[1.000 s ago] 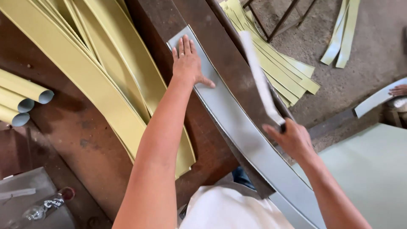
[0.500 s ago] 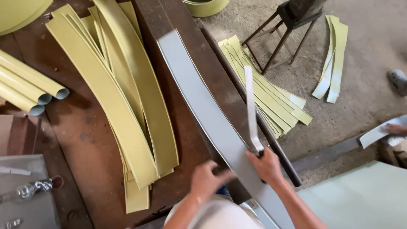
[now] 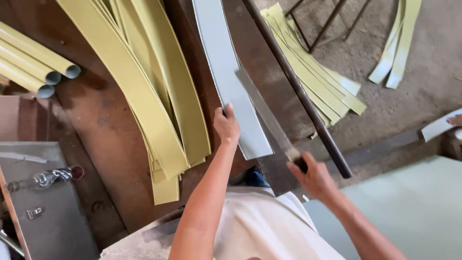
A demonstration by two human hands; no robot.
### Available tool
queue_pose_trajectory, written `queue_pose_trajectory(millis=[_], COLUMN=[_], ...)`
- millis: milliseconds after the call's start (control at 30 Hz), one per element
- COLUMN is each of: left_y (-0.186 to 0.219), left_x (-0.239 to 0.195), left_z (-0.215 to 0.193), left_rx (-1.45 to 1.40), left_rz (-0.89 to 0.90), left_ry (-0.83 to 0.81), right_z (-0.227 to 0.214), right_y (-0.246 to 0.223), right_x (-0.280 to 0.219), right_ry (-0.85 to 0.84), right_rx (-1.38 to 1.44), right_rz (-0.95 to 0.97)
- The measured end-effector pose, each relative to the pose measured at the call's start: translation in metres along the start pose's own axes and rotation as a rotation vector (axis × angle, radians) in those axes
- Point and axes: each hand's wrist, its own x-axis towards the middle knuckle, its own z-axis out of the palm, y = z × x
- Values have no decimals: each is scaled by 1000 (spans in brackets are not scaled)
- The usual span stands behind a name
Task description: Filing the edges of thin metal strips to smooth them on a workbench.
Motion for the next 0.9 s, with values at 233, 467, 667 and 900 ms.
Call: queue_pose_trajectory(millis=[233, 467, 667, 900], left_y=[-3, 2, -10, -7], left_x=[-33, -51, -55, -52], left_z=[-10, -17, -9, -11], left_rx=[-59, -4, -10, -86], left_rz=[-135, -143, -60, -46], left_ry=[33, -100, -18, 5], right_z=[49, 34, 34, 44], right_y=[12, -18, -22, 7], right_x=[-71, -72, -83, -85], right_ry=[-36, 26, 224, 182], right_rx=[-40, -69, 120, -118], right_rz=[182, 182, 105, 31])
